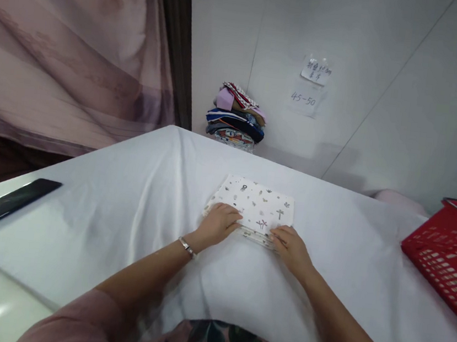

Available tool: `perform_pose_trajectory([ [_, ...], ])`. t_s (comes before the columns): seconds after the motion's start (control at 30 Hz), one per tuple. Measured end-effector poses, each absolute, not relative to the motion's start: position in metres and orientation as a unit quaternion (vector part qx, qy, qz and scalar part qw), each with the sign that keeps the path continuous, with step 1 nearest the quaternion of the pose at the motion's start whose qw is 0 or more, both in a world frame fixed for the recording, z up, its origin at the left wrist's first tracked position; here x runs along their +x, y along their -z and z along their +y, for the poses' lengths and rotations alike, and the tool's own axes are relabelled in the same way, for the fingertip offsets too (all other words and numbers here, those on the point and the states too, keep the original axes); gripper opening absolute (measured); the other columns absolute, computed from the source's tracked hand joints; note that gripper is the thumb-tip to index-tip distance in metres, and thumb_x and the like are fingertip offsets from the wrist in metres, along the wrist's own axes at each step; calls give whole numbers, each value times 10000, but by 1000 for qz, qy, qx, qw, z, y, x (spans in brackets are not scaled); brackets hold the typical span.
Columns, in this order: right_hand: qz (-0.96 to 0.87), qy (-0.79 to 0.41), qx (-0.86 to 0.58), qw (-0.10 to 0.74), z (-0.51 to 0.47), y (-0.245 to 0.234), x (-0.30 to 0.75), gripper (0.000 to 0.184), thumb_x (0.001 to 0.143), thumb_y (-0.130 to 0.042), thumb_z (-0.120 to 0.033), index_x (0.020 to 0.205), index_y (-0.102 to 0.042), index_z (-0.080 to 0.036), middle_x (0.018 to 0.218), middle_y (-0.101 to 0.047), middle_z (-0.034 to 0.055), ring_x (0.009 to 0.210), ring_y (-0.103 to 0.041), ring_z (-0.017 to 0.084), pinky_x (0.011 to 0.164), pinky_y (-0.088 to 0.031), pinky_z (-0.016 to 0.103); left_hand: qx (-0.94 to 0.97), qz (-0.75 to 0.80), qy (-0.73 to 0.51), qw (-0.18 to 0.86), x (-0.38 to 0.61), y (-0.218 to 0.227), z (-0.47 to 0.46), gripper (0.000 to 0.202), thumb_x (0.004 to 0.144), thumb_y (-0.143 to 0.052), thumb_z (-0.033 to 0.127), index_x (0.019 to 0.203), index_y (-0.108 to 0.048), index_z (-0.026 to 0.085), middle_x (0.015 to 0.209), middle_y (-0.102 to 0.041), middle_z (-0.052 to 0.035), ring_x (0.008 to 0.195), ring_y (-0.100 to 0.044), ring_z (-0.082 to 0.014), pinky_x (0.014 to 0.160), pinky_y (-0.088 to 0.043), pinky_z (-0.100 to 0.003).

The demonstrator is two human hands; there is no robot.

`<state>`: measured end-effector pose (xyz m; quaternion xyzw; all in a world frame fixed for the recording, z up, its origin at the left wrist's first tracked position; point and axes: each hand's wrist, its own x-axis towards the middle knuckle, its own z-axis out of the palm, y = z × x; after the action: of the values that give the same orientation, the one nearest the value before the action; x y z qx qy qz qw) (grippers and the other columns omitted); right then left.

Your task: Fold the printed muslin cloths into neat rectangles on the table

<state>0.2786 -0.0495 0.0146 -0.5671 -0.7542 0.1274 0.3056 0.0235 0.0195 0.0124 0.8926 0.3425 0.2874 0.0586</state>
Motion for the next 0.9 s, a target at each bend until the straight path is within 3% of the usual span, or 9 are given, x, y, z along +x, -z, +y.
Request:
perform_pose_trajectory([
  [0.33, -757, -133, -582, 264, -46, -19, 270, 218, 893, -429, -275, 811, -624, -222, 855, -606, 20, 832, -537, 171, 748, -420, 310, 884, 350, -274, 147, 36, -8, 28, 209, 888, -489, 266, 790, -664, 206, 824, -644, -19, 829, -549, -163, 771, -404, -309],
  [0.47, -760, -131, -580, 262, -45, -16, 270, 203, 889, -431, -274, 872, -627, -227, 899, -611, 27, 864, -536, 177, 766, -418, 315, 873, 363, -283, 160, 38, -7, 27, 215, 894, -477, 265, 781, -650, 204, 816, -640, -11, 825, -542, -157, 771, -396, -309],
  [0.7, -736, -145, -585, 309, -43, -9, 271, 236, 907, -392, -290, 794, -590, -228, 799, -597, 29, 788, -538, 188, 692, -424, 315, 879, 356, -291, 130, 38, -1, 27, 247, 917, -425, 296, 826, -640, 214, 861, -636, -23, 852, -535, -171, 766, -404, -331],
  [0.9, -755, -123, -570, 299, -44, -7, 272, 207, 900, -430, -283, 864, -627, -232, 876, -620, 36, 848, -547, 190, 751, -433, 322, 883, 347, -296, 108, 37, 1, 28, 250, 934, -384, 276, 873, -614, 199, 882, -621, -36, 865, -528, -171, 779, -406, -330],
])
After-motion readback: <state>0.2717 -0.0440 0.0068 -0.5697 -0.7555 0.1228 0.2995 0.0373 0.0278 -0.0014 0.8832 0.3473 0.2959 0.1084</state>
